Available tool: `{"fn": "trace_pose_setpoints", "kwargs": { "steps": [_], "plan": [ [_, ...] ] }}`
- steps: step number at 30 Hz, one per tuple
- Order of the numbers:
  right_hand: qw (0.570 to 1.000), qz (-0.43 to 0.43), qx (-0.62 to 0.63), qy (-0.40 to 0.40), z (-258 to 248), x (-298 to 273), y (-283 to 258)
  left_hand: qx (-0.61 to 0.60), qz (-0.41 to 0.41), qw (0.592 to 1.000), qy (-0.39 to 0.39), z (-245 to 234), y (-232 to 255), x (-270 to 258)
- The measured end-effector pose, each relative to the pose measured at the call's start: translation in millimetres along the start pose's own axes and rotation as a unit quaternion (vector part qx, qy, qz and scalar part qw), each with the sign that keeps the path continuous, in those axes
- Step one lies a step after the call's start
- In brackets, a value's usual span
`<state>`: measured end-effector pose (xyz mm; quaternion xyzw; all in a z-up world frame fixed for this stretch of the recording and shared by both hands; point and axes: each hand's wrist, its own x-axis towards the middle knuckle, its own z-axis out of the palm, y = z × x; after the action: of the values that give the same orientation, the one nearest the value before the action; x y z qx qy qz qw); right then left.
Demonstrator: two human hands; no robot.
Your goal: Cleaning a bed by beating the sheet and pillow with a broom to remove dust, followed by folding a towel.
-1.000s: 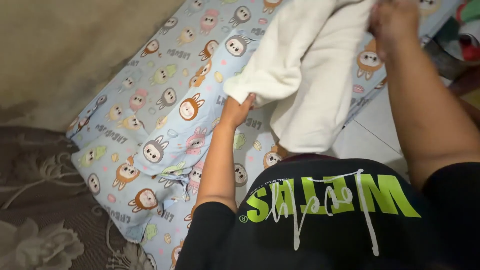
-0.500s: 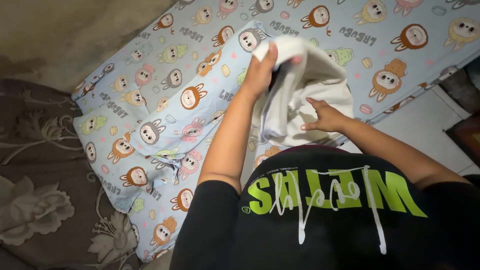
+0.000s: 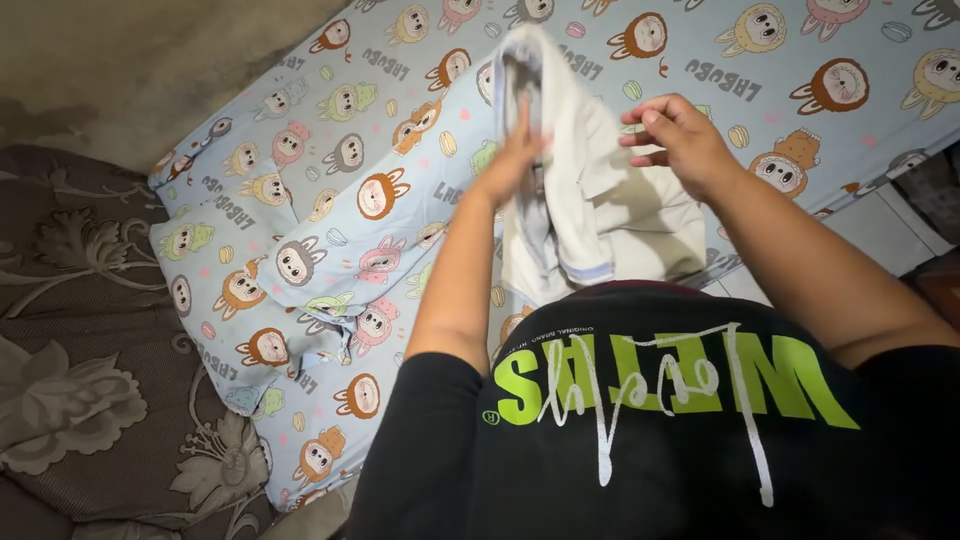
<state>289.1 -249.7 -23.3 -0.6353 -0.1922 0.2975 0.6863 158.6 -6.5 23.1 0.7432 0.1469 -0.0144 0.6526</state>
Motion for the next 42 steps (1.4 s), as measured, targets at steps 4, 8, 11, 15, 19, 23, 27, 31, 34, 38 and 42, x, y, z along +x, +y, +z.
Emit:
{"fn": "trace_pose_setpoints", "kwargs": {
  "steps": [4,8,11,15,19,23,27,31,34,38,42],
  "plan": [
    [0.977,0.12,-0.174,0.024,-34.6,10.7,62.3,0.02,-0.27,0.962,-0.027,5.7,-150.7,-30.1],
    [0.934,0.197,-0.298,-0.007,-47.1,-1.3,145.0,0.055,-0.316,0.947,-0.033,-1.7,-235.9,-54.4],
    [0.841,0.228,-0.475,-0.119,-34.1,-13.6,185.9,0.08,-0.326,0.942,-0.025,-3.1,-245.3,-70.0],
    [0.79,0.215,-0.539,-0.197,21.1,-36.9,169.8,0.091,-0.311,0.946,-0.022,1.6,-248.9,-88.0],
    [0.703,0.168,-0.654,-0.223,68.8,-47.7,165.0,0.084,-0.318,0.944,-0.032,15.0,-258.1,-110.0],
    [0.672,0.103,-0.698,-0.226,83.3,-35.8,201.6,0.078,-0.323,0.943,-0.034,15.4,-231.3,-129.9],
    [0.694,0.081,-0.697,-0.161,75.3,-23.6,238.1,-0.022,-0.292,0.956,-0.024,21.8,-254.1,-133.3],
    [0.741,0.095,-0.654,-0.116,51.0,-6.6,292.1,-0.087,-0.276,0.957,-0.032,23.3,-239.3,-134.1],
    [0.872,0.13,-0.473,-0.008,50.4,6.7,281.5,-0.062,-0.278,0.957,-0.054,24.4,-225.8,-124.7],
    [0.988,0.113,-0.094,0.056,88.4,3.5,203.0,-0.106,-0.247,0.962,-0.053,33.8,-204.3,-105.5],
    [0.994,0.102,-0.012,0.044,104.5,-11.9,126.9,-0.201,-0.15,0.966,-0.054,47.1,-168.0,-84.3]
  ]
}}
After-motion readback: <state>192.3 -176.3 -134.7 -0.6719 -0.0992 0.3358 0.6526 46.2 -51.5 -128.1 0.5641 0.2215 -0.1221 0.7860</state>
